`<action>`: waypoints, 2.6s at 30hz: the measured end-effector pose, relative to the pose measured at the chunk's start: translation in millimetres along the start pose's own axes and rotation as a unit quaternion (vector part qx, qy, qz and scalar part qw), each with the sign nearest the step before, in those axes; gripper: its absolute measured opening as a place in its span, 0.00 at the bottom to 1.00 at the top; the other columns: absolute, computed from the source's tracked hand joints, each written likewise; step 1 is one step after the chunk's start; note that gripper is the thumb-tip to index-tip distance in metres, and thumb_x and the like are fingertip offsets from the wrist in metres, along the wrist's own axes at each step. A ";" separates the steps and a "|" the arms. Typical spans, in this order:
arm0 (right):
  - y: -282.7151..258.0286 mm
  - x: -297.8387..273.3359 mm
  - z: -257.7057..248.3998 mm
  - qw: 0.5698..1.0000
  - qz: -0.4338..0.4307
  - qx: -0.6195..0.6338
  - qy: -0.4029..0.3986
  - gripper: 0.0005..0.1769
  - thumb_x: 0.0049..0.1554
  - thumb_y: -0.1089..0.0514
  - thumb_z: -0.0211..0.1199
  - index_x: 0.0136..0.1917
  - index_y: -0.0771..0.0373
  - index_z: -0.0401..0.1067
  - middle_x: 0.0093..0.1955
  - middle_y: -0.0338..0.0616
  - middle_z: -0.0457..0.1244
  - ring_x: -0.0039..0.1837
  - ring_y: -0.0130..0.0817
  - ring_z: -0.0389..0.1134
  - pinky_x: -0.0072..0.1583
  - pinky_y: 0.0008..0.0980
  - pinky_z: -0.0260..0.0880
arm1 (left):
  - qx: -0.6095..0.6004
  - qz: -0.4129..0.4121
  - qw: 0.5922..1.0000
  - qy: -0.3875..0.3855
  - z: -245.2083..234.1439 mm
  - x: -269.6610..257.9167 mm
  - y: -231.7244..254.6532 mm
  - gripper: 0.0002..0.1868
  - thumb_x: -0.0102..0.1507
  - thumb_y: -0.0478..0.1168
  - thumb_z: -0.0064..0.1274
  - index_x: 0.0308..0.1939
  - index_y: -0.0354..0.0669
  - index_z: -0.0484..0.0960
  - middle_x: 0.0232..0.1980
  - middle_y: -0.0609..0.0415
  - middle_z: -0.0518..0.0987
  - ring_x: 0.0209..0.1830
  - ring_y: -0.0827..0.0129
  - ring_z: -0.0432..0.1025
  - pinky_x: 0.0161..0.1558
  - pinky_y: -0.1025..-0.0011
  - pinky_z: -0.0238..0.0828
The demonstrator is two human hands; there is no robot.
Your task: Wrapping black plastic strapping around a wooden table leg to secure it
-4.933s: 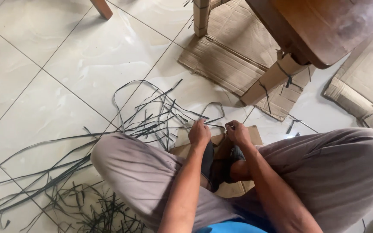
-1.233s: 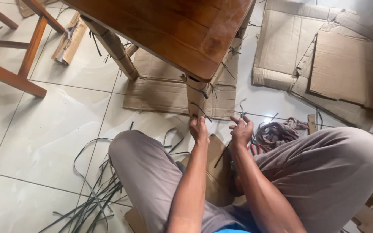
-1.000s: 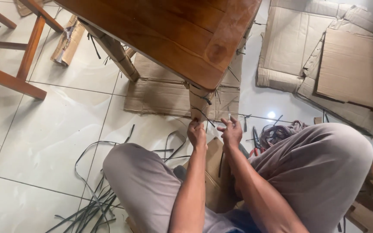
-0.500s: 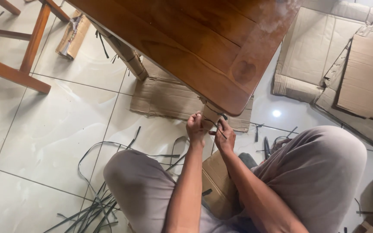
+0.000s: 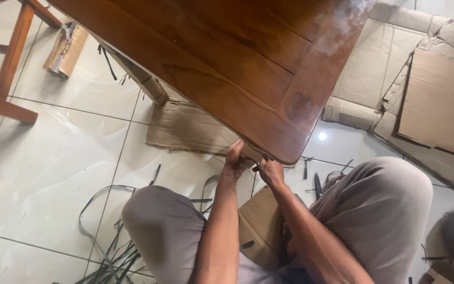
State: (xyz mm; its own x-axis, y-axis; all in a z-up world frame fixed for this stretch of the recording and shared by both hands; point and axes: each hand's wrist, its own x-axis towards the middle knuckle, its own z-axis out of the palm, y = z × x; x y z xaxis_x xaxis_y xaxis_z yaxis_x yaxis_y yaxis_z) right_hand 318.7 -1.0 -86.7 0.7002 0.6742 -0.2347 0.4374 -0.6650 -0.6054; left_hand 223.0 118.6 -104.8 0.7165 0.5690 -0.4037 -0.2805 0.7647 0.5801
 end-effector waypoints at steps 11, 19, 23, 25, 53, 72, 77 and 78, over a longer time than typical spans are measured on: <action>-25.3 -6.4 -15.2 0.997 0.025 0.070 -0.028 0.22 0.59 0.54 0.50 0.40 0.75 0.76 0.42 0.74 0.68 0.54 0.74 0.69 0.57 0.67 0.67 | -0.015 0.015 0.980 0.200 1.0 19.5 -12.9 0.07 0.59 0.38 0.64 0.41 0.44 0.86 0.34 0.41 0.85 0.30 0.56 0.82 0.34 0.64 0.80; -25.9 -6.5 -14.0 0.993 0.058 0.090 -0.050 0.20 0.58 0.53 0.49 0.43 0.70 0.76 0.43 0.70 0.68 0.55 0.71 0.69 0.59 0.66 0.67 | -0.075 0.141 0.937 0.310 42.3 -16.5 -7.5 0.05 0.63 0.38 0.60 0.37 0.40 0.85 0.34 0.47 0.83 0.31 0.66 0.78 0.37 0.69 0.76; -16.7 -5.0 -7.7 0.989 0.071 0.117 -0.053 0.21 0.60 0.53 0.46 0.50 0.67 0.75 0.43 0.68 0.69 0.57 0.71 0.68 0.62 0.67 0.64 | -0.138 0.177 0.914 0.339 56.3 -41.9 -0.1 0.09 0.67 0.42 0.56 0.45 0.40 0.83 0.43 0.48 0.84 0.42 0.66 0.78 0.52 0.62 0.74; -24.6 -8.7 -10.7 0.987 0.079 0.130 -0.049 0.20 0.60 0.52 0.45 0.50 0.63 0.75 0.41 0.62 0.70 0.58 0.67 0.69 0.62 0.64 0.65 | -0.127 0.192 0.906 0.356 76.6 -63.7 15.1 0.09 0.66 0.41 0.57 0.45 0.40 0.83 0.43 0.50 0.83 0.45 0.67 0.77 0.57 0.62 0.71; -35.3 -104.0 -33.2 0.982 0.079 0.154 -0.068 0.10 0.57 0.46 0.61 0.50 0.41 0.80 0.33 0.32 0.73 0.47 0.35 0.76 0.57 0.38 0.71 | -0.095 0.178 0.923 0.328 33.0 -75.4 -55.3 0.08 0.64 0.31 0.56 0.41 0.38 0.72 0.37 0.50 0.76 0.38 0.60 0.83 0.50 0.58 0.83; -59.2 -125.6 -46.7 0.987 -0.088 0.089 -0.098 0.10 0.55 0.51 0.59 0.49 0.48 0.77 0.35 0.44 0.72 0.51 0.52 0.74 0.57 0.53 0.72 | 0.426 0.059 0.815 0.387 28.0 -107.9 -34.0 0.16 0.55 0.56 0.54 0.38 0.54 0.85 0.42 0.51 0.85 0.55 0.47 0.77 0.60 0.52 0.71; -54.6 -122.1 -42.8 0.984 -0.100 0.092 -0.114 0.07 0.54 0.48 0.61 0.46 0.47 0.76 0.34 0.40 0.71 0.48 0.49 0.74 0.54 0.50 0.72 | 0.469 0.044 0.806 0.358 24.9 -113.4 -30.2 0.16 0.55 0.56 0.55 0.40 0.55 0.87 0.41 0.49 0.85 0.53 0.44 0.78 0.58 0.50 0.72; -51.6 -120.9 -38.8 0.984 -0.099 0.092 -0.114 0.07 0.54 0.48 0.61 0.46 0.47 0.76 0.34 0.40 0.71 0.48 0.49 0.74 0.54 0.50 0.72 | 0.469 0.043 0.806 0.358 25.5 -114.9 -29.0 0.16 0.55 0.56 0.55 0.40 0.55 0.87 0.41 0.49 0.85 0.53 0.44 0.78 0.58 0.50 0.72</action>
State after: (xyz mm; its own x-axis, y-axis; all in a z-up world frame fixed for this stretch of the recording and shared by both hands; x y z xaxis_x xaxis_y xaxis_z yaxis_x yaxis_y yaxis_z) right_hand 233.4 -60.7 2.4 0.4568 0.8538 -0.2496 0.4284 -0.4570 -0.7795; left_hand 165.1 23.3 -57.2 0.0740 0.8933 -0.4432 0.5375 0.3386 0.7723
